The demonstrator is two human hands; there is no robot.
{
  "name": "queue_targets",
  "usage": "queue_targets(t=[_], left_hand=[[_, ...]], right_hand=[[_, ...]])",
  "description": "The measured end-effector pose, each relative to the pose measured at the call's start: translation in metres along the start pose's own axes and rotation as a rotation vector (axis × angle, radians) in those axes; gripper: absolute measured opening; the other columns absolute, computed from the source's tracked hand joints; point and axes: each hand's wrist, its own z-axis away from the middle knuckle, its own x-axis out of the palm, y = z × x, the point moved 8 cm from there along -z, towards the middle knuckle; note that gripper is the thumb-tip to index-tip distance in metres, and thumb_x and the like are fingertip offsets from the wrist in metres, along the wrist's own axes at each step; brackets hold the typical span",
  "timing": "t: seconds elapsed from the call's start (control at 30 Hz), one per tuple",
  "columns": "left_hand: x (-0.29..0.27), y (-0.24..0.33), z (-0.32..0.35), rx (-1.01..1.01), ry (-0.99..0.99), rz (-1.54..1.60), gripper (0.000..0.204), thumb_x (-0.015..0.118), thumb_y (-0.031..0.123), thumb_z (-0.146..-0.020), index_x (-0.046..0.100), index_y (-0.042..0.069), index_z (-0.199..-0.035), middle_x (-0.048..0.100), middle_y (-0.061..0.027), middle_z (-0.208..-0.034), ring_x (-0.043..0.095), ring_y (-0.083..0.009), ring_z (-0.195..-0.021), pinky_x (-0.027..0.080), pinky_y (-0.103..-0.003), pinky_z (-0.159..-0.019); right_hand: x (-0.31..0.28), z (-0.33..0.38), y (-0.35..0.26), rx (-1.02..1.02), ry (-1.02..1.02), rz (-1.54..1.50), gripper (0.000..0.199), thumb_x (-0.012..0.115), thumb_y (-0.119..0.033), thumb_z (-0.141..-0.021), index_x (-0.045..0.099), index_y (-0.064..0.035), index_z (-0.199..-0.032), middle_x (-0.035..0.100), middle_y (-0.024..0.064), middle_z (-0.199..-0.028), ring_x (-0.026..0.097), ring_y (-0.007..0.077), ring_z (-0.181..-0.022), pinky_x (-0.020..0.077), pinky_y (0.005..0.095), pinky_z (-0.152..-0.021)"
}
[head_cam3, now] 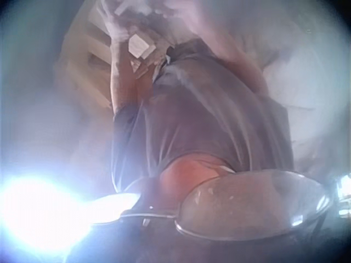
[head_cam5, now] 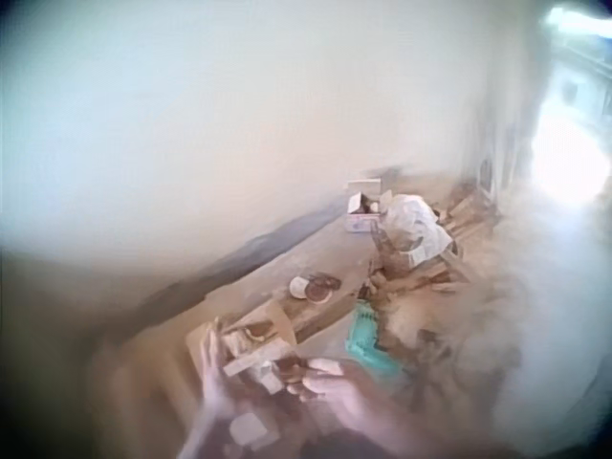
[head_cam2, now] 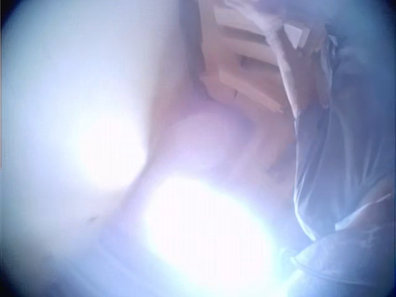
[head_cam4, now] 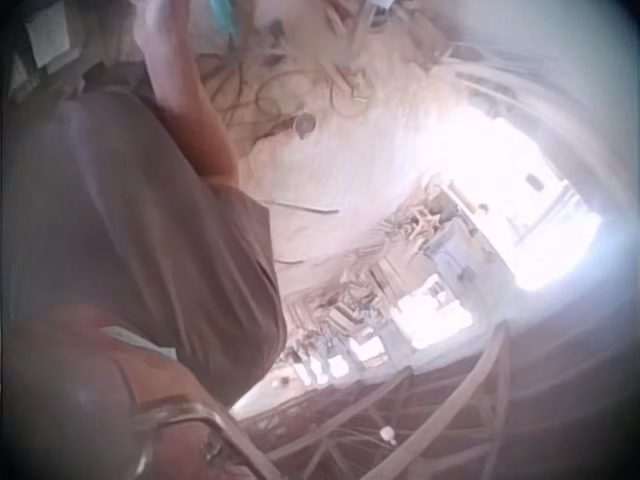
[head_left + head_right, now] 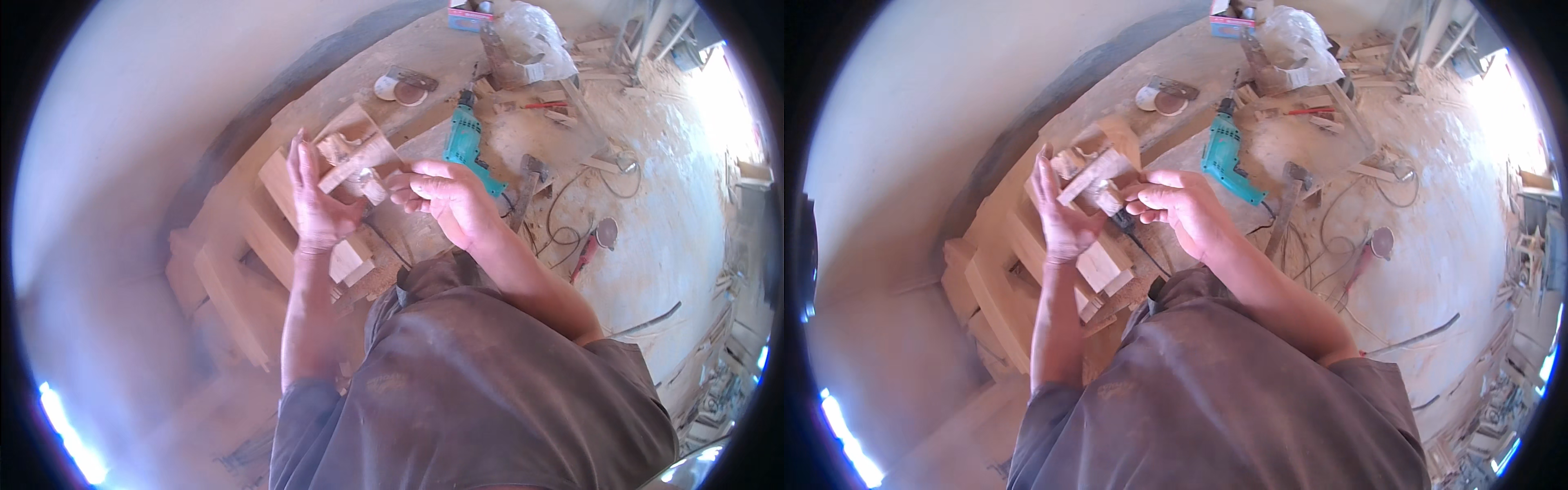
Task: The person assembles wooden parts by inserting dowels, hammering them into place, drilling holes, and sanding edges. They handle multiple wooden pieces, a drill, a hammer, and a sander to complete the assembly.
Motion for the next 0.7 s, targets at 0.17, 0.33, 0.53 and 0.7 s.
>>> queue_targets(t=[0.17,0.33,0.53,0.7], left_hand=[[-0.029,-0.03,-0.032,0.011,0.058,-0.065,0.122,0.099,0.022,-0.056,0.032,-0.003,-0.154,0.051,-0.0247,-0.137,0.054,-0.042,-0.127,0.048,-0.05,-0.108],[-0.03,-0.073,-0.1,-0.154,-0.013,0.135,0.123,0.1,0.015,-0.055,0.032,-0.014,-0.153,0.053,-0.0256,-0.144,0.053,-0.0338,-0.134,0.042,-0.042,-0.116],[-0.039,-0.105,-0.128,-0.291,-0.003,0.277,0.123,0.099,0.012,-0.06,0.024,-0.016,-0.155,0.062,-0.0213,-0.133,0.061,-0.0256,-0.123,0.049,-0.038,-0.109],[-0.035,-0.146,-0.133,-0.373,-0.036,0.457,0.131,0.098,0.008,-0.063,0.01,-0.014,-0.158,0.056,-0.0231,-0.141,0.058,-0.0242,-0.127,0.049,-0.038,-0.11]], right_hand=[[-0.113,-0.022,-0.011,-0.205,0.252,0.218,0.044,0.065,-0.01,-0.091,0.063,0.0053,-0.132,0.073,0.0151,-0.119,0.07,0.0241,-0.103,0.0521,0.0353,-0.089],[-0.464,0.071,0.062,-0.035,1.179,0.846,0.022,0.06,-0.016,-0.087,0.073,0.0004,-0.093,0.067,0.0123,-0.082,0.065,0.0214,-0.077,0.0533,0.0415,-0.07],[-0.45,0.099,0.176,0.204,1.099,-0.053,0.024,0.058,-0.026,-0.094,0.07,-0.0063,-0.102,0.071,0.0133,-0.097,0.066,0.0299,-0.084,0.0543,0.0436,-0.076],[-0.407,0.081,0.161,0.058,0.961,-0.251,0.017,0.062,-0.022,-0.093,0.067,-0.0079,-0.101,0.068,0.0091,-0.092,0.064,0.0259,-0.078,0.0517,0.0395,-0.067]])
